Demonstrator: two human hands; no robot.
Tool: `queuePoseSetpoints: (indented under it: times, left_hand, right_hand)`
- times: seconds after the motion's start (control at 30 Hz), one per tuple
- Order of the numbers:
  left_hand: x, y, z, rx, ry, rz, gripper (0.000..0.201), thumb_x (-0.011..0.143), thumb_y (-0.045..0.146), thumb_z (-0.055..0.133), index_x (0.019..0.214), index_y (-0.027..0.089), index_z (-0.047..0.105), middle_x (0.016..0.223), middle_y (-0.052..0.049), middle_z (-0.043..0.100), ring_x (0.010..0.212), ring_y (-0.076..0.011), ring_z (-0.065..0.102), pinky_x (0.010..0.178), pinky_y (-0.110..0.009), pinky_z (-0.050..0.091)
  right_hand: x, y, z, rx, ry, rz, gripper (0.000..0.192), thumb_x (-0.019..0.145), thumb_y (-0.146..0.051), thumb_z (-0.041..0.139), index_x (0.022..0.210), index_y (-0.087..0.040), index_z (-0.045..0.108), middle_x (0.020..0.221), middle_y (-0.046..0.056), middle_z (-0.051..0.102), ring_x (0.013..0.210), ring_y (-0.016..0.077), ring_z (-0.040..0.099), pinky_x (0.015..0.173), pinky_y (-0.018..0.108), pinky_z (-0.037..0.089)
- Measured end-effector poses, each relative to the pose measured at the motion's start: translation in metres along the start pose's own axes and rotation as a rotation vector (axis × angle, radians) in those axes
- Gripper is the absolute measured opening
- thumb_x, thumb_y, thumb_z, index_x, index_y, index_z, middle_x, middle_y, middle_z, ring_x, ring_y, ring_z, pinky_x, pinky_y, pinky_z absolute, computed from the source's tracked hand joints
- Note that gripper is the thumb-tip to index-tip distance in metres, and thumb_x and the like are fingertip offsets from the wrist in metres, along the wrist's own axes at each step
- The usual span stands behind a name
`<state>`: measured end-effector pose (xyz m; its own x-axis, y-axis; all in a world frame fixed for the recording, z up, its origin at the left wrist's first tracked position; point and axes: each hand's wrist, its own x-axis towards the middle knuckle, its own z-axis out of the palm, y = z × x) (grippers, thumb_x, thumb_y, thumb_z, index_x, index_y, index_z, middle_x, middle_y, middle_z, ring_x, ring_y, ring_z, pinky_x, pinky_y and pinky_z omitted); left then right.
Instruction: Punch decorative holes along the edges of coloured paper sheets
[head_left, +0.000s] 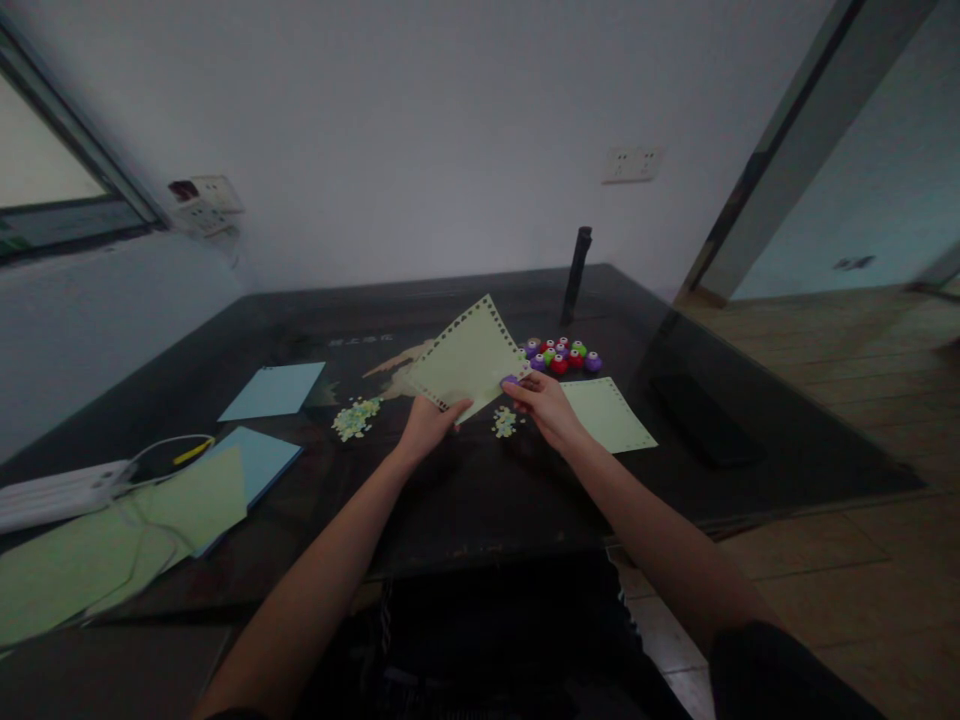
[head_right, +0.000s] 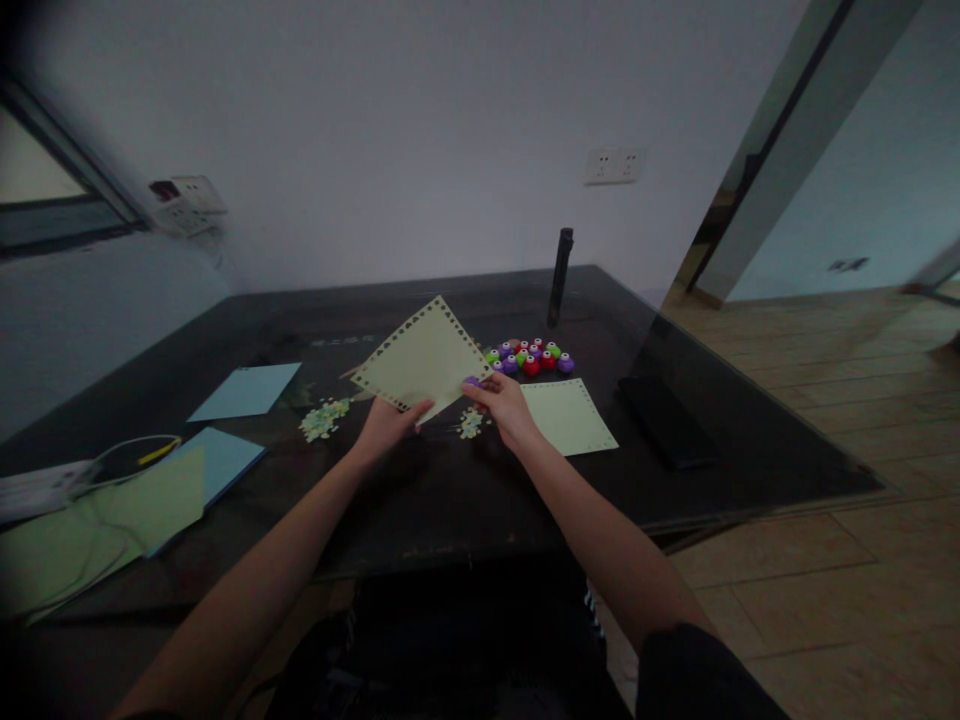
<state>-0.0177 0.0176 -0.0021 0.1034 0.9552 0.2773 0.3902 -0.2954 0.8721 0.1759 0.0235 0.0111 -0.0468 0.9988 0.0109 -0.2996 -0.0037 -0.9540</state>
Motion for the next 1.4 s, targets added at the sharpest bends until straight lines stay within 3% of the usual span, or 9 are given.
queuePoseSetpoints:
  times: [0.17, 0.67, 0.9, 1.13, 1.4]
  left_hand:
    - [0.0000, -0.0005, 0.0005, -0.015, -0.005, 0.015, 0.028, 0.074, 0.031, 0.062, 0.094, 0.012, 0.061, 0.066, -0.002, 0.065, 0.046, -0.0104, 0.053, 0.049, -0.023, 0.045]
    - [0.0001, -0.0012, 0.0025, -0.018, -0.004, -0.013, 0.026, 0.073, 0.033, 0.063, 0.089, 0.012, 0.061, 0.061, 0.000, 0.063, 0.039, -0.0093, 0.049, 0.044, -0.022, 0.042]
    - [-0.0024, 0.0022, 0.0031, 0.017, 0.018, 0.041, 0.022, 0.074, 0.033, 0.062, 0.082, 0.013, 0.064, 0.056, 0.000, 0.062, 0.049, -0.0133, 0.056, 0.051, -0.023, 0.046]
    - [-0.0037, -0.0003, 0.0050, -0.007, -0.046, 0.016, 0.025, 0.077, 0.037, 0.059, 0.078, 0.013, 0.064, 0.062, -0.004, 0.068, 0.046, -0.0135, 0.057, 0.050, -0.025, 0.047]
    - [-0.0037, -0.0011, 0.0058, -0.045, -0.041, -0.014, 0.029, 0.080, 0.039, 0.055, 0.077, 0.013, 0.065, 0.062, -0.004, 0.068, 0.045, -0.0133, 0.056, 0.052, -0.025, 0.048]
  right_hand:
    - [0.0014, 0.0017, -0.0012, -0.020, -0.001, -0.019, 0.036, 0.048, -0.036, 0.082, 0.072, -0.018, 0.060, 0.064, -0.002, 0.056, 0.053, 0.0085, 0.045, 0.048, 0.024, 0.030]
    - [0.0029, 0.0030, -0.0021, -0.038, -0.003, -0.049, 0.037, 0.049, -0.039, 0.081, 0.073, -0.018, 0.061, 0.065, -0.002, 0.059, 0.052, 0.0090, 0.044, 0.050, 0.026, 0.032]
    - [0.0040, 0.0024, -0.0036, -0.042, 0.008, -0.080, 0.034, 0.050, -0.038, 0.081, 0.069, -0.018, 0.061, 0.063, -0.002, 0.057, 0.053, 0.0094, 0.045, 0.052, 0.026, 0.033]
    - [0.0050, 0.0011, -0.0042, -0.027, -0.004, -0.077, 0.033, 0.050, -0.036, 0.082, 0.069, -0.018, 0.062, 0.064, -0.002, 0.058, 0.054, 0.0090, 0.046, 0.052, 0.025, 0.033]
    - [0.0019, -0.0039, -0.0031, -0.049, -0.059, -0.024, 0.031, 0.052, -0.036, 0.081, 0.067, -0.017, 0.062, 0.060, -0.002, 0.057, 0.052, 0.0090, 0.047, 0.052, 0.026, 0.034]
